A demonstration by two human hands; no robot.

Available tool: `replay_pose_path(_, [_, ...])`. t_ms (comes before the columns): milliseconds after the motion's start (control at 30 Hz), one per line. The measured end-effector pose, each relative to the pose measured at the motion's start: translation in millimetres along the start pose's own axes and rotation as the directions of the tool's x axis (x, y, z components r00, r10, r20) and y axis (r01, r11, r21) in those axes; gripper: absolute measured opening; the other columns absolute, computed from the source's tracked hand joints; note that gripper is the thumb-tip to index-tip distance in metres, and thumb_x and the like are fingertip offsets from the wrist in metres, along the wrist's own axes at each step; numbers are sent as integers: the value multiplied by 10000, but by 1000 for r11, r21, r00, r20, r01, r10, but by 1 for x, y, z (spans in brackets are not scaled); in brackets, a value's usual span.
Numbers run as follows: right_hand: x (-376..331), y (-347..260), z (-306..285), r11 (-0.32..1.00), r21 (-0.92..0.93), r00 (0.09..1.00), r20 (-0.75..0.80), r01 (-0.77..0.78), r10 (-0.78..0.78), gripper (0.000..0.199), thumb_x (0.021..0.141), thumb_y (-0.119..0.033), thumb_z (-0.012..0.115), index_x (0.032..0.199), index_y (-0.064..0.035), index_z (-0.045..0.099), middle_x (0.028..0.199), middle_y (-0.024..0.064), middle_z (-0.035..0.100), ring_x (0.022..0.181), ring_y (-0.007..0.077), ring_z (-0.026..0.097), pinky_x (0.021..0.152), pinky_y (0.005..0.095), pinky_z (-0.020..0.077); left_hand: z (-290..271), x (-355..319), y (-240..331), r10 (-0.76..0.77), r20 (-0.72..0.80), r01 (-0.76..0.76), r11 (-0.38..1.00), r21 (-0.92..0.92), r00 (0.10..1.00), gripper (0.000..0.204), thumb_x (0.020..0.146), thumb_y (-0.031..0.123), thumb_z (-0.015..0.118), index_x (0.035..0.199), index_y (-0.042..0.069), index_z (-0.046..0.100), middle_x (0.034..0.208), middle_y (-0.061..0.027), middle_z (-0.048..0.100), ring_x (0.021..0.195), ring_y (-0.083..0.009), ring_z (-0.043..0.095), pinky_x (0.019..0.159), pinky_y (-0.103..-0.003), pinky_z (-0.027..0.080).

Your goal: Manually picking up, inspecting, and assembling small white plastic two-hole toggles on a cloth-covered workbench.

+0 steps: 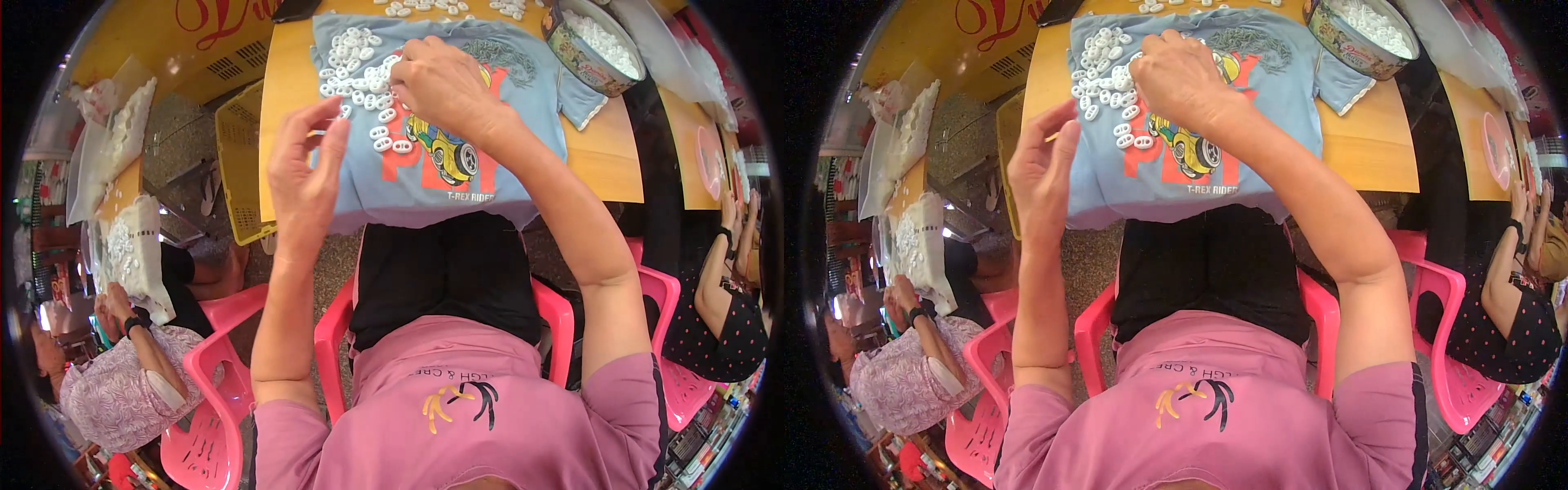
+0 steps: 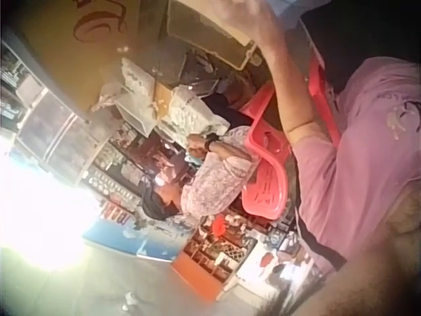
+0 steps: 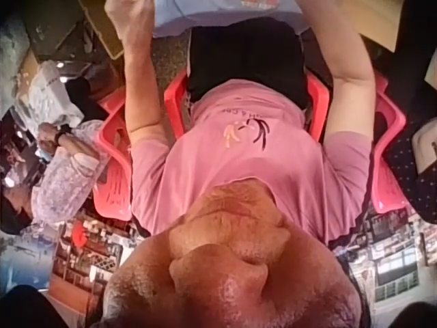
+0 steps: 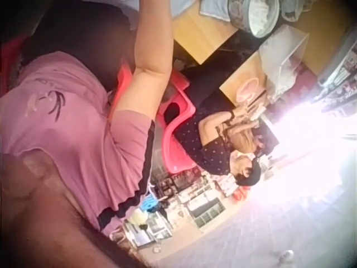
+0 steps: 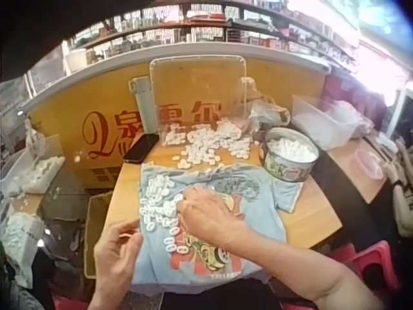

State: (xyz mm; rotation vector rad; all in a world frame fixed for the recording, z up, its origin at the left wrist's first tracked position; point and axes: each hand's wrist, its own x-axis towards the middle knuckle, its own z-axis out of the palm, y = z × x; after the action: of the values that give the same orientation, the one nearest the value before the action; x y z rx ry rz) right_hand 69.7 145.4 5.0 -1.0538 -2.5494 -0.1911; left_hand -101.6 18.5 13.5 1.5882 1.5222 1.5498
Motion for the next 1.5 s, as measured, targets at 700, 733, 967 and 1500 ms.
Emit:
replay_pose_path(700, [-135, -14, -69, -183, 796, 752, 605, -577, 260, 233, 946, -238, 630, 961, -14, 693, 813, 4, 664, 647, 41, 530, 570, 201, 442, 67, -42, 19, 311, 240, -326, 945, 22, 920, 197, 798, -65, 694, 976, 14, 671, 896, -116, 655, 810, -246, 648, 686, -304, 514])
replay_pose_path(733, [-139, -10, -68, -184, 795, 749, 607, -579, 265, 233, 946, -238, 630, 961, -14, 693, 813, 4, 664, 647, 41, 530, 570, 201, 442, 68, -44, 19, 311, 243, -324, 946, 17, 919, 197, 798, -65, 694, 976, 14, 671, 896, -116, 655, 810, -246, 648, 686, -304, 514])
replay_pose_path(967, [-133, 50, -62, 875, 385, 931, -90, -295, 354, 114, 859, -131, 670, 924, -38, 681, 840, 105, 656, 694, 237, 626, 629, 312, 485, 76, -57, 24, -58, 331, 154, 950, -273, 942, 143, 857, -50, 651, 993, -10, 672, 869, -74, 642, 733, -125, 633, 643, -241, 504])
replay_pose_path(1500, [-104, 72, -35, 972, 200, 985, -92, -124, 144, 151, 836, -159, 677, 965, -80, 690, 910, 79, 610, 821, 292, 626, 697, 378, 503, 79, -60, 19, -228, 374, 361, 869, -337, 899, 140, 926, 4, 612, 1059, -26, 644, 940, -44, 651, 782, -81, 605, 695, -214, 492])
